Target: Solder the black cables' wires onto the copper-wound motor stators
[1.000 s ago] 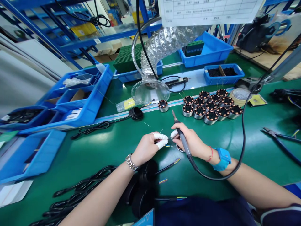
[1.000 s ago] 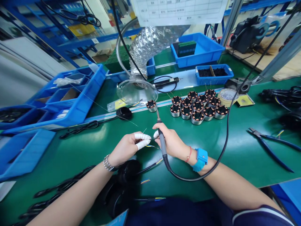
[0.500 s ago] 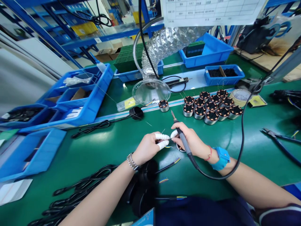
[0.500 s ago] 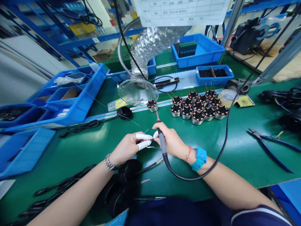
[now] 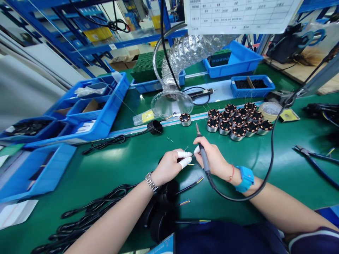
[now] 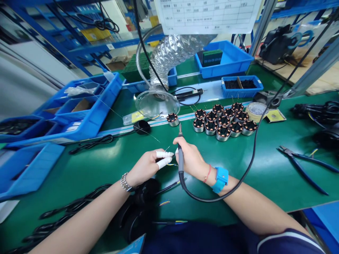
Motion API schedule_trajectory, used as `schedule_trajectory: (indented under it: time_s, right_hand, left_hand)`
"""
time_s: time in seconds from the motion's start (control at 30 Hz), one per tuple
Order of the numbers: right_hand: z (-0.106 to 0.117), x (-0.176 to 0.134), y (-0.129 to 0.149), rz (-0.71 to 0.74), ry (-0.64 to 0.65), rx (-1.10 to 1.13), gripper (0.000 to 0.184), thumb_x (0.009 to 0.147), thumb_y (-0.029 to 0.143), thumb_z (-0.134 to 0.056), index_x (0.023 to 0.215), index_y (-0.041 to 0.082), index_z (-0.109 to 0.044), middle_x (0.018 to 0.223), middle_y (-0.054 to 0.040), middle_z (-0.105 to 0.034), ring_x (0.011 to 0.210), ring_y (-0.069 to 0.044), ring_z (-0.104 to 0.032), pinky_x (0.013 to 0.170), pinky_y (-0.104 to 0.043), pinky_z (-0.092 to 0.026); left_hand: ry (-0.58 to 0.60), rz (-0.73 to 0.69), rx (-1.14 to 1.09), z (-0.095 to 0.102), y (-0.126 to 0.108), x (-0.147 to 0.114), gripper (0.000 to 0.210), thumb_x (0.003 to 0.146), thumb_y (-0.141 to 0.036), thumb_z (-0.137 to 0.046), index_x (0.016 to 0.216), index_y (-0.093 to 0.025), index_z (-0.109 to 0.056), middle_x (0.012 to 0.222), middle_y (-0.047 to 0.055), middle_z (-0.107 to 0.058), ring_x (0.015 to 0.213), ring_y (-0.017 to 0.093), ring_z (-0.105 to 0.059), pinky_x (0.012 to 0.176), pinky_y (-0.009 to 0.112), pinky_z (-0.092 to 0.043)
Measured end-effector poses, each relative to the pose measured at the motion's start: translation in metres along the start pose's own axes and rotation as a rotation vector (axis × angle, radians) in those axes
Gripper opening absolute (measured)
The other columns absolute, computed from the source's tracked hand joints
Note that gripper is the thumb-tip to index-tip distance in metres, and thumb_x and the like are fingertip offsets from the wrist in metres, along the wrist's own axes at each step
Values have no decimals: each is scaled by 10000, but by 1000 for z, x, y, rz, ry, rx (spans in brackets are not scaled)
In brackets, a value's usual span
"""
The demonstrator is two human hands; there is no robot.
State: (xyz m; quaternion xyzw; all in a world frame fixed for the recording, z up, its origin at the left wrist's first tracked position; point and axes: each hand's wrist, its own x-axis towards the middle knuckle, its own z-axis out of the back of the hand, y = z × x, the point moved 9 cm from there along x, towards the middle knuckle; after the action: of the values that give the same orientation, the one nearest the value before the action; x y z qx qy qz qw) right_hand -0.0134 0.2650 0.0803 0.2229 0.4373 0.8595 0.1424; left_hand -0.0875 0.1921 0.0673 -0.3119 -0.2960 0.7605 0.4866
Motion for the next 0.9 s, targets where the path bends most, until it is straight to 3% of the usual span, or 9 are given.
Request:
schedule_trajectory:
  time_s: [0.1,0.23,0.4,0.67,0.9]
  right_hand:
    - [1,1,1,-4,-22,-70,362,698,65,-462,1022,217,-414,584,68,-466,467,-70,-402,487,-181,-332]
    - [11,-5,5,53,43,3,383,709,78,-483,1056,212,-392,782,12,-549,543,-75,-471,546,-191,-393]
    - [11,-16,18,201,162,34,397,690,48,-519,1047,198,-431,866,-21,-552,727,-118,-514,688,-238,-431]
    - [4,-16,10,226,-30,-69,330,695,27,-452,978,197,-450,789,-12,-497,699,-130,-466,638,-238,-411]
    - [8,-20,7,224,-64,-78,336,723,49,-456,1026,194,-438,795,-18,-507,683,-124,-473,633,-234,-417]
  left_hand:
    - [36,-23,20,2,-3,-2,266,807,-290,-462,937,-160,-654,811,37,-598,731,152,-555,717,282,-436]
    - [135,-58,-100,5,-1,-7,288,779,-284,-512,1032,-164,-580,888,49,-591,762,147,-558,717,277,-453]
    - [139,-123,-58,11,0,-9,109,745,-247,-547,764,-150,-591,831,31,-561,709,122,-544,686,246,-447]
    - [74,14,-25,9,2,-6,195,752,-308,-514,703,-149,-615,710,8,-563,608,110,-499,579,223,-397]
    - [42,42,-104,6,0,2,201,740,-316,-523,710,-147,-629,750,16,-564,556,96,-488,541,221,-409]
